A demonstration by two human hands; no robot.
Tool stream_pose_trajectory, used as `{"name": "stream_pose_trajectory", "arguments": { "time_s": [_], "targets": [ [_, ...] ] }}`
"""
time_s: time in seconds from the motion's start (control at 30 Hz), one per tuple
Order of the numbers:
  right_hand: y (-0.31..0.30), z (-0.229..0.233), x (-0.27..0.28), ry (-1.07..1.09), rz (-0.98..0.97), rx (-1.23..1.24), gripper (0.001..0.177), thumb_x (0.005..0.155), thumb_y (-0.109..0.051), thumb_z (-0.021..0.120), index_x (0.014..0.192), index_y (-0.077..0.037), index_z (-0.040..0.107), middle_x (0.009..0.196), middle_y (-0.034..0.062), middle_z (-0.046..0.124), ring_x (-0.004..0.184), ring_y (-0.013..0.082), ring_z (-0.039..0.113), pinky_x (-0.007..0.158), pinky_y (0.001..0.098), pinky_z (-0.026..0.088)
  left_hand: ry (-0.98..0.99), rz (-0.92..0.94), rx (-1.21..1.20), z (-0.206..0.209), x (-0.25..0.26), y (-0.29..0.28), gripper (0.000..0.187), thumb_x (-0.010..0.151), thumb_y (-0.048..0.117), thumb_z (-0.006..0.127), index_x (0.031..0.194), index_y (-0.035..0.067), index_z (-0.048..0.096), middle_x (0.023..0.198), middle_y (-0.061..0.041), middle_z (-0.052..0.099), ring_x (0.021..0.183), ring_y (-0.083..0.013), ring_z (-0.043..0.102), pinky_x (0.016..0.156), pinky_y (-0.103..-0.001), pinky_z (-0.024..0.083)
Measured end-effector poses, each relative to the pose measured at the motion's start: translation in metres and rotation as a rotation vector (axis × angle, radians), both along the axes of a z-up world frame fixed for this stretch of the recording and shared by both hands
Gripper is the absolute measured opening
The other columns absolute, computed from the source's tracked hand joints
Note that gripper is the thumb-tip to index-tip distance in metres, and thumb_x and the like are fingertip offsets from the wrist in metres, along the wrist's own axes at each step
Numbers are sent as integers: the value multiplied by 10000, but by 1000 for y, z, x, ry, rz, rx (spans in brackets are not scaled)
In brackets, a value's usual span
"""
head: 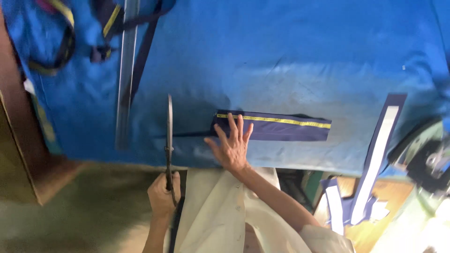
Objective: The person uses shears to cut a long strip of dark blue fabric with a white stripe along a marked line on a blue work surface. They then use a ruler and a pink chalk marker to measure and mark another section of fabric before cutting it into smaller pieces.
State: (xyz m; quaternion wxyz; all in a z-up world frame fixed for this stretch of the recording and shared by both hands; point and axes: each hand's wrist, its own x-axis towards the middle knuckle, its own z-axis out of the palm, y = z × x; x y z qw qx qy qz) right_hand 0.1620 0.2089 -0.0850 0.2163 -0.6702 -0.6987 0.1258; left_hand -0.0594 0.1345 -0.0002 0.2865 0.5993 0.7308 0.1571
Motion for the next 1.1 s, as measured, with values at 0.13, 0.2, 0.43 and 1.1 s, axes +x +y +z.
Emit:
{"name": "stream_pose_trajectory", "arguments": {
  "time_s": [0.13, 0.2, 0.43, 1.1],
  "targets": [
    [26, 8, -22, 83, -17, 117, 130, 973, -248, 791, 1016, -182, 689, 1483, 176, 495, 1441, 501, 404, 1101, 789, 249, -62, -108, 36, -4, -48, 70, 398, 977, 220, 618, 643, 100, 439, 560, -24, 417, 481, -183, 400, 488, -346, 328],
    [57, 22, -34, 121, -32, 147, 107, 982, -184, 761, 986, -117, 677, 1437, 180, 527, 1431, 477, 414, 1044, 805, 321, -47, -149, 33, -1, -69, 109, 355, 966, 222, 637, 660, 87, 520, 582, -42, 492, 497, -217, 480, 512, -369, 377],
    [180, 95, -60, 588, -476, 84, 813, 1103, -378, 644, 1659, -125, 107, 1748, 248, -22, 1657, 449, 154, 1301, 572, 350, 30, -327, 120, -13, -149, 178, 358, 1015, 232, 653, 714, 60, 564, 651, -74, 551, 575, -279, 539, 574, -411, 413],
    [325, 102, -272, 511, -23, 23, 193, 1070, -162, 550, 1188, -53, 657, 1056, 139, 706, 912, 331, 709, 711, 425, 558, 341, -163, 361, -65, -253, 177, 616, 816, 484, 859, 673, 100, 400, 598, -49, 442, 506, -201, 468, 468, -338, 415]
  ]
}}
